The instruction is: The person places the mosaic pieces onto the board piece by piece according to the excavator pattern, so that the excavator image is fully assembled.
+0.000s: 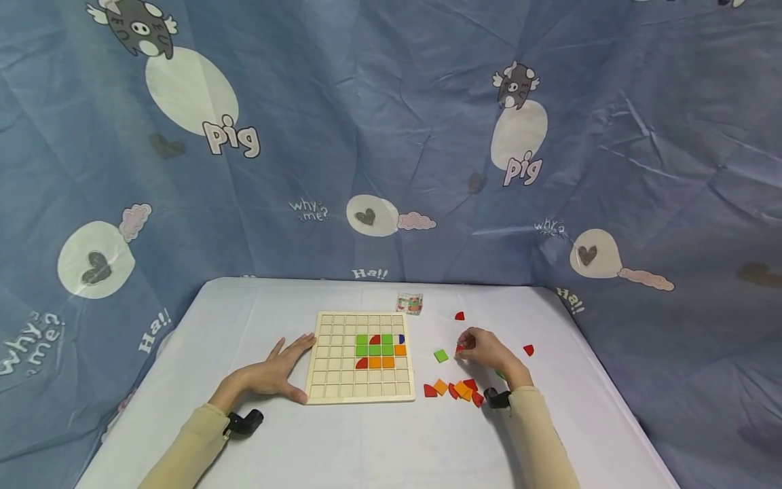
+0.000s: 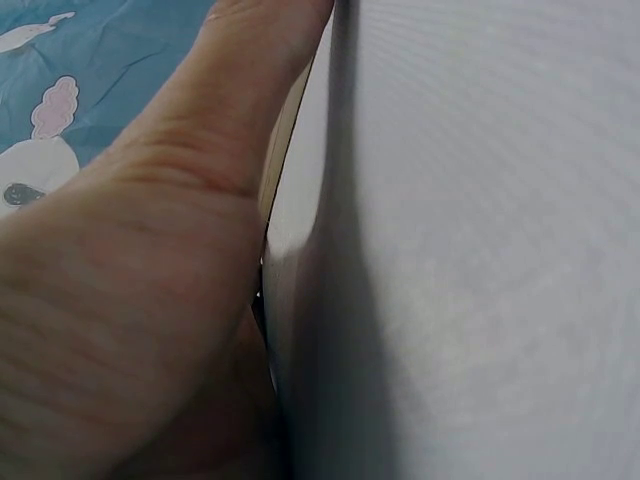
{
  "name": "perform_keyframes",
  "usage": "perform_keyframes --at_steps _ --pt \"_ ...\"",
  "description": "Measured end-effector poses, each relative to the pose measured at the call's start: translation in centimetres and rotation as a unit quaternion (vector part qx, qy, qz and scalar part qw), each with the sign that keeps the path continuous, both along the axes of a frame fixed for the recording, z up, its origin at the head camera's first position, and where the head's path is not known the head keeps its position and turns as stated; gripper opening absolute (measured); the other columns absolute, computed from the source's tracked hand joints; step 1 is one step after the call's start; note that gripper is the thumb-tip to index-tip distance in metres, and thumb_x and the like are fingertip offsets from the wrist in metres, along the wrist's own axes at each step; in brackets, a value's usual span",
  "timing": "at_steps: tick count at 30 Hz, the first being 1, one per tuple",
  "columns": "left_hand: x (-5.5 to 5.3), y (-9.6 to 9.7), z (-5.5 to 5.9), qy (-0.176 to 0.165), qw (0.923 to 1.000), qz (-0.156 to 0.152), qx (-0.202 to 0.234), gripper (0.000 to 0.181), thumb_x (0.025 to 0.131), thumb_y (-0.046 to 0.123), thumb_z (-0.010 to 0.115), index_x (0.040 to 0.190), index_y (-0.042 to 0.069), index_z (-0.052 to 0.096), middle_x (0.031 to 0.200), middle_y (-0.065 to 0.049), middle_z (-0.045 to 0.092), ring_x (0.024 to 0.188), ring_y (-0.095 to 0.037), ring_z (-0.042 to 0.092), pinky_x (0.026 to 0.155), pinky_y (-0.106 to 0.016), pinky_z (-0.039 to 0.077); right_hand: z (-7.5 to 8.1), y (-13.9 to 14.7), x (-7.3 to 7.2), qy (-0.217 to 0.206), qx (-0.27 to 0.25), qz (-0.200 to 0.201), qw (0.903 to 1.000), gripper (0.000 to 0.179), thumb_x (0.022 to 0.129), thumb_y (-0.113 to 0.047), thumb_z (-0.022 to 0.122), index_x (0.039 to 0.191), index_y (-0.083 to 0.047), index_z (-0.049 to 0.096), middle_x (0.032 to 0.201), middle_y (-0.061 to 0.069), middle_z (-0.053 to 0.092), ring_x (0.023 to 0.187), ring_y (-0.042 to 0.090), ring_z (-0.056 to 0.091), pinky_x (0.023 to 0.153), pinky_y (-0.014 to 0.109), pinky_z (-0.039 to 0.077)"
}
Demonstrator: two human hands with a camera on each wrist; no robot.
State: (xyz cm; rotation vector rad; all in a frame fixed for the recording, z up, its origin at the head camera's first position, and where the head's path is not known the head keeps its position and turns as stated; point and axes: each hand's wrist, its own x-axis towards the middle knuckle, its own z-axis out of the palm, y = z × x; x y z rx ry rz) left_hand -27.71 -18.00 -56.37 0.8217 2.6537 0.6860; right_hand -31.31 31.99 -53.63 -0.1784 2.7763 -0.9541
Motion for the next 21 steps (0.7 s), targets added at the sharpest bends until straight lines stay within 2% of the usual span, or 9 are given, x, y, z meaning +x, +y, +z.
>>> perform_keyframes --at_steps 3,8,16,21 --pt "0.1 0.0 0.1 -0.002 1.0 -0.001 0.006 0.129 0.065 0.065 0.077 0.155 0.003 0.008 0.163 -0.014 0.007 0.151 -0.034 0.004 0.118 -0.061 -0.008 -0.5 0.0 -0.1 -0.002 -0.001 0.016 0.9999 0.03 0.08 -0.02 0.079 0.101 -0.006 0.063 0.089 0.003 0.063 0.08 0.016 0.055 0.073 0.025 0.051" --pt "0.1 0.0 0.2 -0.001 1.0 0.0 0.01 0.128 0.065 0.065 0.077 0.155 0.003 0.01 0.163 -0.015 0.008 0.151 -0.034 0.005 0.118 -0.061 -0.007 -0.9 0.1 -0.3 0.011 0.001 0.02 0.9997 0.024 0.081 -0.017 0.078 0.099 -0.006 0.065 0.087 0.002 0.064 0.077 0.015 0.056 0.069 0.023 0.051" --pt "0.2 0.1 0.3 -0.005 0.9999 0.011 -0.001 0.131 0.062 0.068 0.077 0.155 0.005 0.01 0.163 -0.013 0.008 0.151 -0.032 0.005 0.119 -0.059 -0.008 -0.9 0.0 -0.2 0.007 0.002 0.009 0.9999 0.019 0.082 -0.015 0.076 0.097 -0.006 0.066 0.086 0.002 0.065 0.076 0.014 0.056 0.067 0.023 0.05" --pt "0.2 0.2 0.3 -0.004 0.9999 0.011 -0.001 0.131 0.062 0.068 0.077 0.155 0.005 0.01 0.163 -0.013 0.007 0.151 -0.032 0.005 0.118 -0.059 -0.008 -0.5 -0.9 0.2 0.026 0.007 0.002 0.9996 0.018 0.08 -0.016 0.077 0.093 -0.008 0.066 0.083 0.002 0.064 0.074 0.014 0.056 0.067 0.023 0.05"
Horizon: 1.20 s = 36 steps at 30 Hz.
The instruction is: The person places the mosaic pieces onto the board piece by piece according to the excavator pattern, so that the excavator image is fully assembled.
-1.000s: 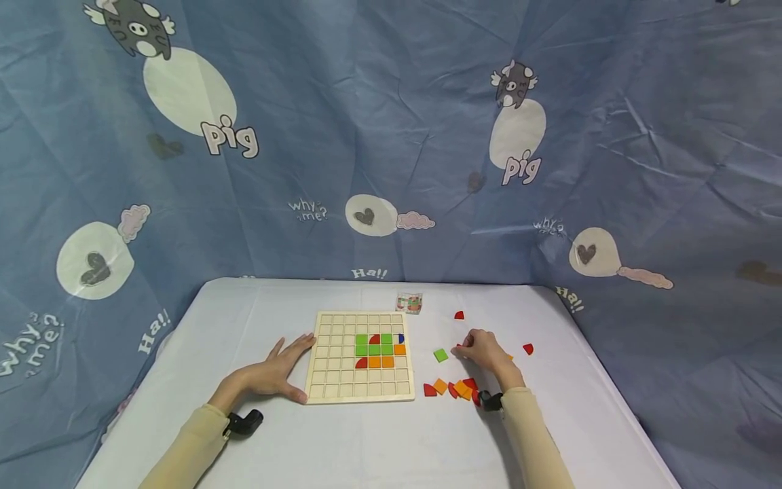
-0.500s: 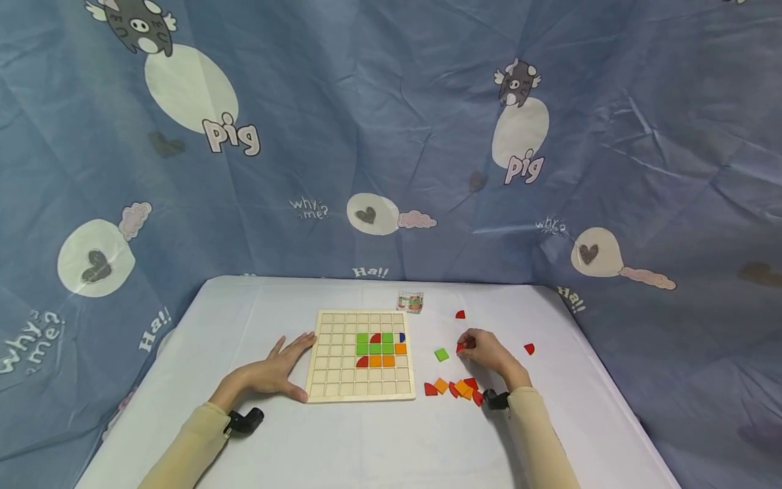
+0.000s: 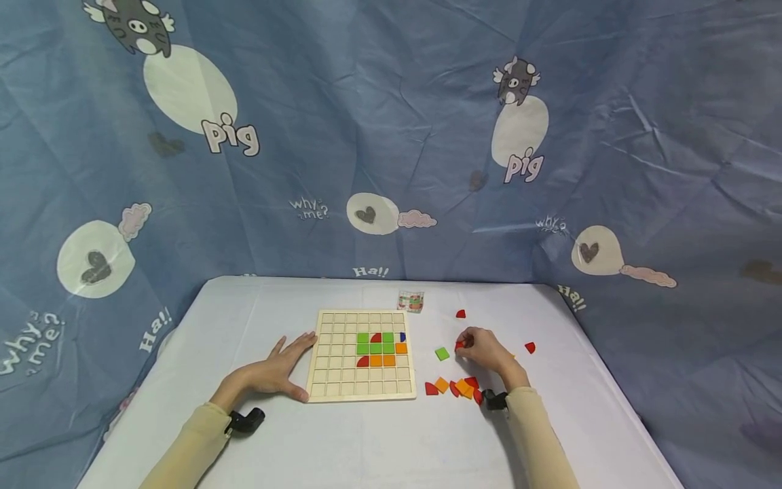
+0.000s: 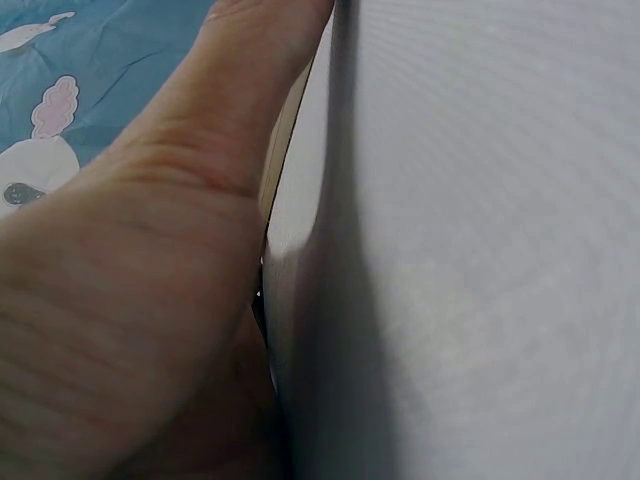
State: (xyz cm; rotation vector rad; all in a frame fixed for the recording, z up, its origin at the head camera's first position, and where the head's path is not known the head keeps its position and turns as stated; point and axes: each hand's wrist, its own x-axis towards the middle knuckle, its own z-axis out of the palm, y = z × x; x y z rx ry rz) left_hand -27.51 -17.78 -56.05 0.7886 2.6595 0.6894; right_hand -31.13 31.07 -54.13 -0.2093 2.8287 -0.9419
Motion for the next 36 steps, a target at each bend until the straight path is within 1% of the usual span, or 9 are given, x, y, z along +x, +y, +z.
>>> perform_keyframes --at_steps 4,11,14,18,22,24,27,30,36 --pt "0.0 0.0 -0.2 0.001 1.0 0.002 -0.004 0.131 0.062 0.07 0.076 0.155 0.005 0.01 0.163 -0.013 0.008 0.151 -0.032 0.005 0.118 -0.06 -0.007 0.7 -1.7 0.5 0.014 -0.004 0.024 0.9996 0.017 0.08 -0.015 0.076 0.092 -0.008 0.067 0.082 0.001 0.064 0.074 0.013 0.057 0.066 0.022 0.051" --pt "0.0 0.0 -0.4 0.003 1.0 0.008 -0.004 0.132 0.061 0.072 0.074 0.155 0.006 0.01 0.163 -0.012 0.009 0.151 -0.031 0.005 0.119 -0.059 -0.007 1.3 -5.8 1.2 0.035 0.0 0.074 0.9967 0.018 0.079 -0.014 0.078 0.093 -0.009 0.067 0.082 -0.002 0.063 0.073 0.01 0.055 0.065 0.021 0.05" --pt "0.0 0.0 -0.4 0.002 0.9999 0.01 -0.005 0.132 0.06 0.073 0.074 0.155 0.006 0.01 0.163 -0.012 0.009 0.151 -0.031 0.005 0.119 -0.059 -0.007 1.3 -7.4 1.3 0.037 -0.001 0.092 0.995 0.019 0.079 -0.015 0.078 0.094 -0.011 0.067 0.083 -0.003 0.062 0.073 0.01 0.055 0.065 0.02 0.05" --pt "0.1 0.1 -0.2 0.0 1.0 0.008 -0.005 0.131 0.061 0.071 0.075 0.155 0.006 0.01 0.163 -0.012 0.008 0.151 -0.031 0.005 0.119 -0.059 -0.008 1.1 -9.3 1.6 0.04 -0.009 0.127 0.9911 0.019 0.081 -0.017 0.078 0.095 -0.011 0.067 0.085 -0.004 0.063 0.074 0.01 0.055 0.065 0.019 0.05" --pt "0.1 0.1 -0.1 -0.001 1.0 0.003 0.0 0.13 0.062 0.069 0.076 0.155 0.005 0.011 0.163 -0.013 0.009 0.151 -0.032 0.005 0.118 -0.06 -0.008 0.7 -10.5 1.6 0.047 -0.001 0.167 0.9848 0.02 0.083 -0.017 0.077 0.098 -0.01 0.068 0.088 -0.004 0.063 0.074 0.008 0.055 0.065 0.019 0.05" --pt "0.2 0.1 -0.1 -0.002 1.0 0.003 0.003 0.13 0.062 0.068 0.076 0.155 0.005 0.011 0.163 -0.013 0.009 0.151 -0.032 0.005 0.118 -0.06 -0.007 0.4 -10.7 1.6 0.047 0.007 0.178 0.9828 0.019 0.083 -0.017 0.076 0.099 -0.01 0.068 0.089 -0.005 0.063 0.074 0.007 0.055 0.065 0.019 0.05" --pt "0.2 0.1 -0.1 -0.003 1.0 0.002 0.005 0.13 0.062 0.068 0.077 0.155 0.005 0.011 0.163 -0.013 0.009 0.151 -0.032 0.005 0.118 -0.06 -0.007 0.3 -10.9 1.6 0.049 0.01 0.188 0.9809 0.018 0.083 -0.015 0.076 0.099 -0.011 0.068 0.09 -0.005 0.064 0.075 0.006 0.056 0.066 0.018 0.051" --pt "0.2 0.0 0.0 -0.002 1.0 0.001 0.003 0.13 0.063 0.068 0.077 0.155 0.005 0.011 0.163 -0.013 0.009 0.151 -0.032 0.005 0.118 -0.06 -0.008 0.6 -11.1 1.6 0.047 0.002 0.189 0.9808 0.018 0.083 -0.014 0.076 0.098 -0.01 0.068 0.091 -0.003 0.065 0.076 0.006 0.057 0.067 0.019 0.052" --pt "0.0 0.0 0.0 -0.003 1.0 0.005 0.001 0.131 0.062 0.069 0.076 0.155 0.005 0.01 0.163 -0.013 0.008 0.151 -0.032 0.005 0.118 -0.059 -0.008 0.8 -11.2 1.4 0.034 0.012 0.162 0.9862 0.017 0.082 -0.019 0.078 0.094 -0.013 0.068 0.085 -0.008 0.065 0.075 0.006 0.057 0.068 0.018 0.051"
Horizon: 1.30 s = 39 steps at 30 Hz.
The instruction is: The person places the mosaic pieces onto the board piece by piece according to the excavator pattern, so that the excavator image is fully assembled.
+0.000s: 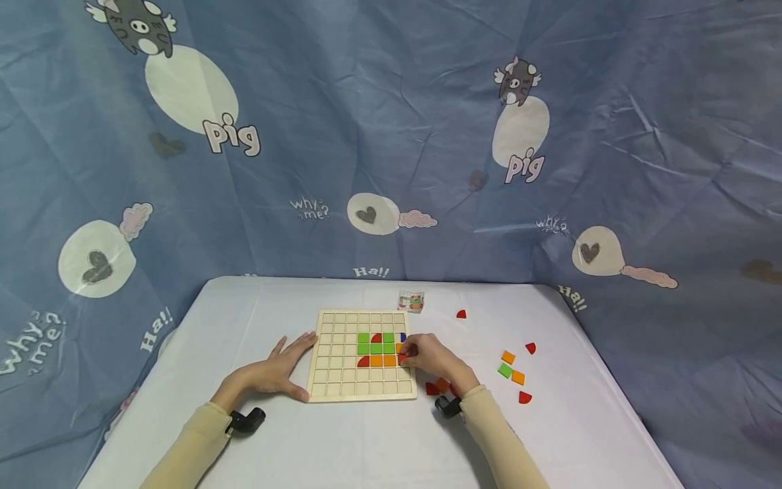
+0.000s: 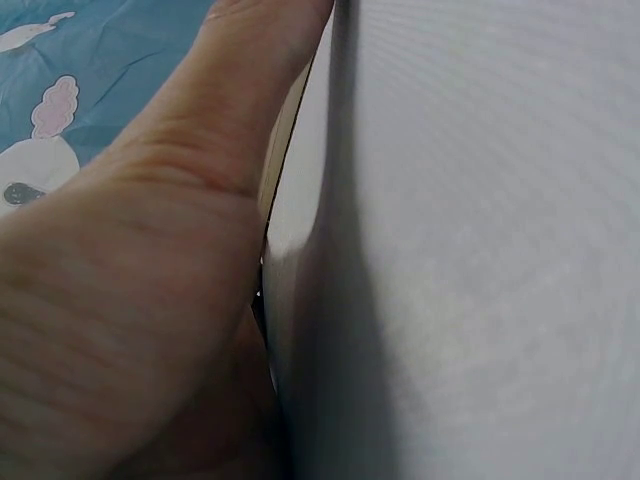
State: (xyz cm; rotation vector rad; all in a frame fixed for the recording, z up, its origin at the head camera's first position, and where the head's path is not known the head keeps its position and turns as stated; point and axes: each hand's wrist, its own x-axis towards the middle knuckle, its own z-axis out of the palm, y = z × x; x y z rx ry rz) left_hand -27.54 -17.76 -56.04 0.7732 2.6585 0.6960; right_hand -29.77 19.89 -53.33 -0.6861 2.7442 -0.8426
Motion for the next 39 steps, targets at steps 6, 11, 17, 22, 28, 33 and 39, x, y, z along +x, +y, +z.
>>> perform_keyframes --at_steps 6,11,17,22,28,33,39 --pt "-0.2 0.0 0.2 0.001 1.0 0.003 -0.005 0.131 0.062 0.068 0.077 0.155 0.005 0.01 0.163 -0.013 0.008 0.151 -0.032 0.004 0.119 -0.059 -0.008 -0.1 -0.1 -0.2 -0.009 -0.008 0.007 0.9999 0.013 0.082 -0.019 0.077 0.09 -0.014 0.068 0.084 -0.008 0.065 0.074 0.006 0.058 0.068 0.018 0.052" --pt "-0.3 0.0 0.3 0.001 1.0 0.003 -0.002 0.131 0.062 0.068 0.077 0.155 0.005 0.01 0.163 -0.013 0.009 0.151 -0.031 0.005 0.118 -0.059 -0.009 0.0 -0.2 -0.1 0.004 -0.007 0.01 0.9999 0.011 0.081 -0.017 0.078 0.089 -0.014 0.07 0.086 -0.008 0.066 0.077 0.006 0.058 0.07 0.02 0.052" --pt "-0.4 -0.1 0.1 0.001 1.0 0.003 -0.005 0.132 0.061 0.07 0.076 0.155 0.005 0.01 0.163 -0.012 0.009 0.151 -0.03 0.004 0.118 -0.059 -0.009 -0.3 -0.3 0.2 0.003 -0.016 0.004 0.9999 0.011 0.083 -0.014 0.076 0.091 -0.012 0.07 0.088 -0.006 0.066 0.077 0.006 0.058 0.07 0.019 0.053" --pt "-0.4 -0.2 -0.2 0.006 1.0 0.0 -0.006 0.131 0.062 0.07 0.076 0.155 0.006 0.01 0.163 -0.012 0.009 0.151 -0.031 0.005 0.118 -0.059 -0.008 -0.2 -0.2 0.3 -0.001 -0.025 -0.011 0.9996 0.012 0.083 -0.016 0.076 0.092 -0.013 0.069 0.088 -0.007 0.065 0.075 0.006 0.058 0.068 0.018 0.052" --pt "-0.3 -0.1 -0.1 0.003 1.0 -0.003 -0.004 0.131 0.062 0.071 0.075 0.155 0.006 0.01 0.163 -0.011 0.007 0.151 -0.031 0.004 0.118 -0.059 -0.009 0.7 1.4 -0.5 0.017 -0.059 -0.046 0.997 0.011 0.085 -0.015 0.074 0.092 -0.011 0.067 0.082 -0.004 0.064 0.073 0.009 0.057 0.064 0.021 0.051" --pt "-0.2 -0.1 0.0 0.0 1.0 -0.004 -0.002 0.13 0.063 0.067 0.077 0.155 0.005 0.009 0.163 -0.012 0.007 0.151 -0.031 0.004 0.118 -0.06 -0.009 1.3 4.4 -2.2 0.045 -0.079 -0.086 0.9921 0.02 0.084 -0.009 0.072 0.101 -0.002 0.065 0.086 0.002 0.062 0.075 0.013 0.054 0.065 0.023 0.048" --pt "0.1 0.0 0.1 0.001 1.0 -0.007 0.003 0.129 0.063 0.066 0.077 0.155 0.004 0.01 0.163 -0.014 0.008 0.151 -0.033 0.005 0.118 -0.061 -0.008 1.1 8.5 -4.3 0.059 -0.074 -0.138 0.9859 0.026 0.082 -0.006 0.068 0.106 0.0 0.06 0.094 0.011 0.061 0.081 0.018 0.054 0.07 0.028 0.046"
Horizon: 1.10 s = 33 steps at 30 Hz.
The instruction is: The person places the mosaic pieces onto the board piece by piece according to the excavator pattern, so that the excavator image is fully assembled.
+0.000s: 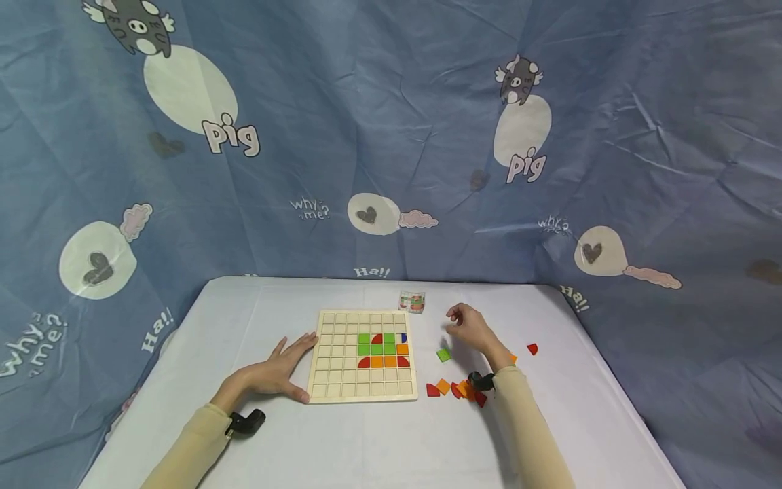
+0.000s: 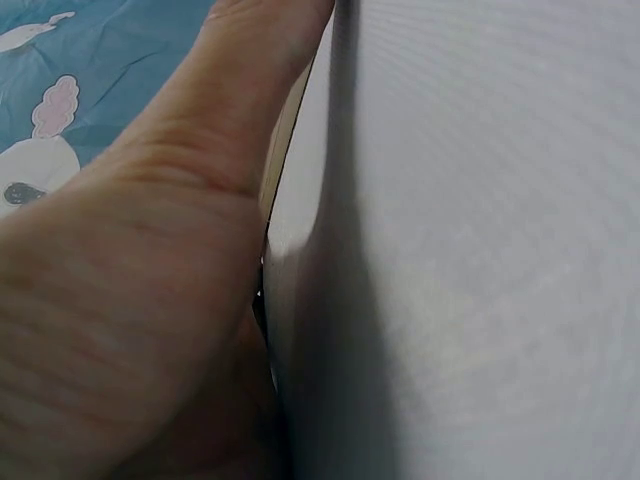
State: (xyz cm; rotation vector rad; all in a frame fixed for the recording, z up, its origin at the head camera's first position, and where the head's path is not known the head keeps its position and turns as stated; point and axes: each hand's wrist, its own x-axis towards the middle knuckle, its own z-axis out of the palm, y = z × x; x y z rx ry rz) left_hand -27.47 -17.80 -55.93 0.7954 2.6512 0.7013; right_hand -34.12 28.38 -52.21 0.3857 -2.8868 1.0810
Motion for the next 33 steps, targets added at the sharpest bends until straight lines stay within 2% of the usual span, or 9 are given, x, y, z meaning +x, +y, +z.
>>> perform_keyframes --at_steps 5,10,14,17,26,29,33 --pt "0.0 -0.1 0.0 0.005 1.0 -0.002 0.004 0.128 0.064 0.065 0.078 0.155 0.004 0.011 0.163 -0.014 0.008 0.151 -0.033 0.005 0.118 -0.061 -0.008 -0.5 2.1 -1.4 -0.009 -0.004 -0.022 0.9997 0.031 0.081 -0.004 0.069 0.108 0.004 0.058 0.1 0.018 0.062 0.089 0.025 0.055 0.076 0.033 0.047" --pt "0.0 -0.2 0.0 0.005 1.0 -0.001 0.008 0.129 0.064 0.065 0.078 0.155 0.004 0.011 0.163 -0.014 0.008 0.151 -0.033 0.005 0.118 -0.06 -0.007 -1.0 3.1 -2.6 -0.019 0.001 -0.036 0.9992 0.037 0.083 -0.004 0.067 0.116 0.006 0.056 0.11 0.023 0.056 0.1 0.033 0.053 0.084 0.041 0.047" --pt "0.0 -0.1 0.0 0.006 1.0 -0.001 0.003 0.13 0.063 0.067 0.077 0.155 0.004 0.011 0.163 -0.014 0.009 0.151 -0.032 0.005 0.118 -0.06 -0.007 -1.5 3.5 -3.5 -0.034 0.016 -0.04 0.9985 0.039 0.084 -0.004 0.067 0.12 0.007 0.055 0.117 0.023 0.053 0.106 0.035 0.053 0.093 0.048 0.046" --pt "0.0 -0.1 0.0 0.005 1.0 0.0 0.0 0.13 0.063 0.068 0.077 0.155 0.004 0.011 0.163 -0.013 0.009 0.151 -0.032 0.005 0.119 -0.059 -0.007 -1.8 3.6 -3.8 -0.05 0.029 -0.043 0.9974 0.036 0.085 -0.003 0.066 0.118 0.006 0.056 0.117 0.024 0.054 0.104 0.034 0.054 0.095 0.05 0.047" --pt "0.1 0.1 0.0 0.003 0.9999 0.007 -0.012 0.131 0.061 0.071 0.075 0.155 0.006 0.011 0.163 -0.012 0.008 0.151 -0.031 0.005 0.119 -0.059 -0.007 -1.8 3.5 -3.8 -0.054 0.067 -0.041 0.9955 0.019 0.087 -0.003 0.065 0.105 0.003 0.064 0.105 0.019 0.06 0.094 0.027 0.058 0.087 0.043 0.052" --pt "0.0 0.1 -0.1 0.004 0.9999 0.006 -0.012 0.131 0.061 0.072 0.074 0.155 0.005 0.011 0.163 -0.012 0.008 0.151 -0.031 0.005 0.119 -0.059 -0.007 -1.3 3.5 -3.7 -0.078 0.091 -0.056 0.9912 0.018 0.087 -0.012 0.069 0.099 0.001 0.065 0.096 0.015 0.063 0.086 0.024 0.058 0.078 0.037 0.053" --pt "-0.1 0.0 -0.2 0.008 0.9999 0.003 -0.012 0.131 0.062 0.071 0.075 0.155 0.005 0.011 0.163 -0.013 0.008 0.151 -0.031 0.005 0.119 -0.059 -0.007 -0.8 3.3 -3.6 -0.127 0.118 -0.093 0.9804 0.027 0.086 -0.026 0.073 0.089 -0.002 0.062 0.083 0.009 0.061 0.076 0.021 0.054 0.065 0.029 0.046"
